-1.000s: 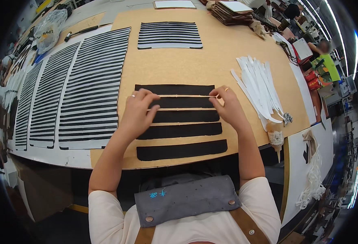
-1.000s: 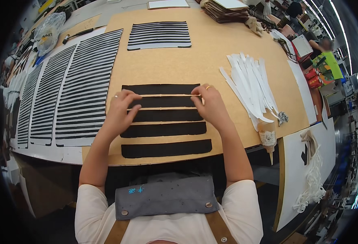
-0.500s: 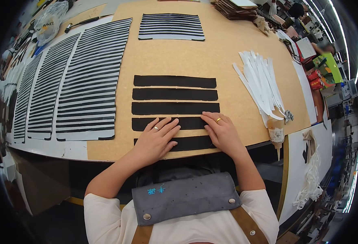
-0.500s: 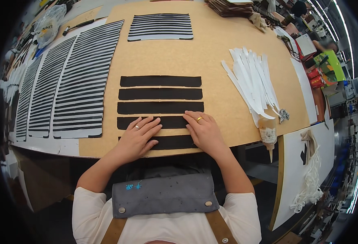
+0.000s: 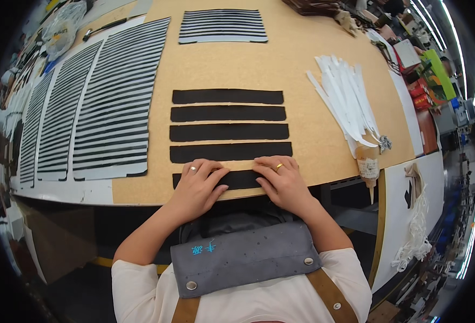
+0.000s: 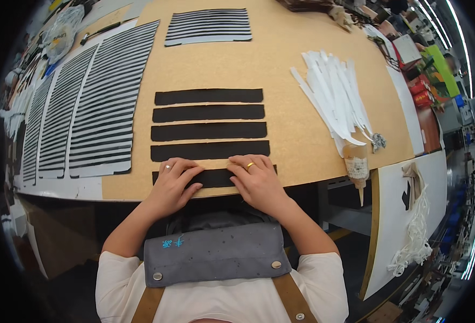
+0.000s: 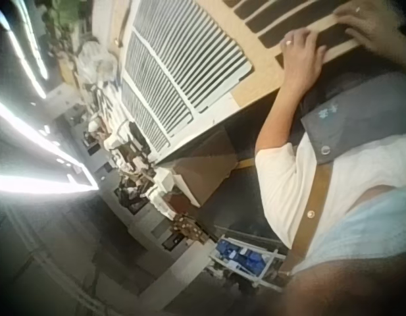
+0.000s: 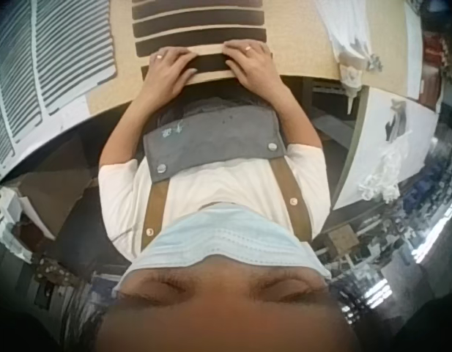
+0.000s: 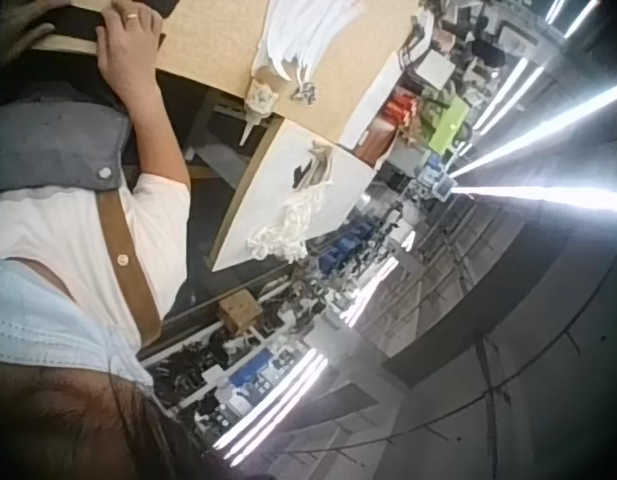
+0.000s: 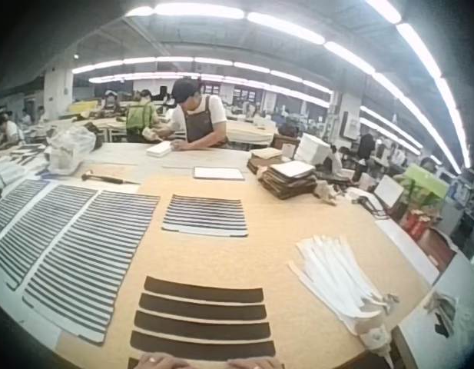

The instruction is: Assembling and gluing leather strips for goods production.

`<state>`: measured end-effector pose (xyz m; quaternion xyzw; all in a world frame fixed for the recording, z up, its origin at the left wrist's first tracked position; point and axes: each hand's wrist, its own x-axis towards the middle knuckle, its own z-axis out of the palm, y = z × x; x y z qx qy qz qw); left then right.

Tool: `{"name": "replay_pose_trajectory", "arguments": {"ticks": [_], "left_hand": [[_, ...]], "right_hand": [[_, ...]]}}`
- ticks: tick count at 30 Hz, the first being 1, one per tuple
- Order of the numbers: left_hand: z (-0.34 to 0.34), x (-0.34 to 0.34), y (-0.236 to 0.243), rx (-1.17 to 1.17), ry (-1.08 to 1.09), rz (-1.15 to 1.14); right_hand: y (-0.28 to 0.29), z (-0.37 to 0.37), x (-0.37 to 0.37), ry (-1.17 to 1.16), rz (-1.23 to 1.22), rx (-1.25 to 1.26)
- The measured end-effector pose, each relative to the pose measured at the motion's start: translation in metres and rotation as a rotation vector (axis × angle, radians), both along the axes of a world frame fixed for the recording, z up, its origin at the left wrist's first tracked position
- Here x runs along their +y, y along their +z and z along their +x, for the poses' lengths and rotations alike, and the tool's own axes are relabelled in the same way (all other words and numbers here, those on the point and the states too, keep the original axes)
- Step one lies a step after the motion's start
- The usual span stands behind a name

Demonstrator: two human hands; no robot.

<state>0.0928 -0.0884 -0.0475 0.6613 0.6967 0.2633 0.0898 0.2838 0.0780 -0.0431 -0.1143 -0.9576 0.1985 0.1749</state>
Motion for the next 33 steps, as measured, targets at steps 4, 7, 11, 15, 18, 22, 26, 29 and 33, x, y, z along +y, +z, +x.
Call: {"name": "replay_pose_trajectory", "arguments": {"ticks": [4,7,11,15,18,22,26,29,33], "left_hand": [[0.002,0.009,0.002,-0.040,-0.012,0.022],[0.000,0.007,0.001,-0.043,0.015,-0.006],[0.005,0.015,0.010,-0.047,-0.060,-0.017],[0.006,0.017,0.005,-0.029,-0.145,0.011],[0.006,0.014,-0.002,-0.005,-0.123,0.062],[0.006,0.011,-0.009,0.009,-0.096,0.111],[0.006,0.010,-0.012,0.003,-0.081,0.112],[0.007,0.012,-0.011,-0.019,-0.076,0.112],[0.006,0.010,-0.012,-0.032,-0.057,0.098]], "right_hand": [[-0.010,0.002,0.003,-0.007,-0.031,0.098],[-0.017,-0.008,0.002,0.003,-0.051,0.142],[-0.024,-0.007,0.002,0.002,0.064,0.240],[-0.022,-0.002,-0.002,0.039,0.128,0.248],[-0.020,-0.001,-0.003,0.054,0.158,0.237],[-0.011,0.002,0.004,0.043,0.075,0.211],[-0.014,0.011,0.017,0.053,-0.078,0.123],[-0.014,0.019,0.024,0.028,-0.141,0.123],[-0.016,0.027,0.029,0.015,-0.242,0.137]]}}
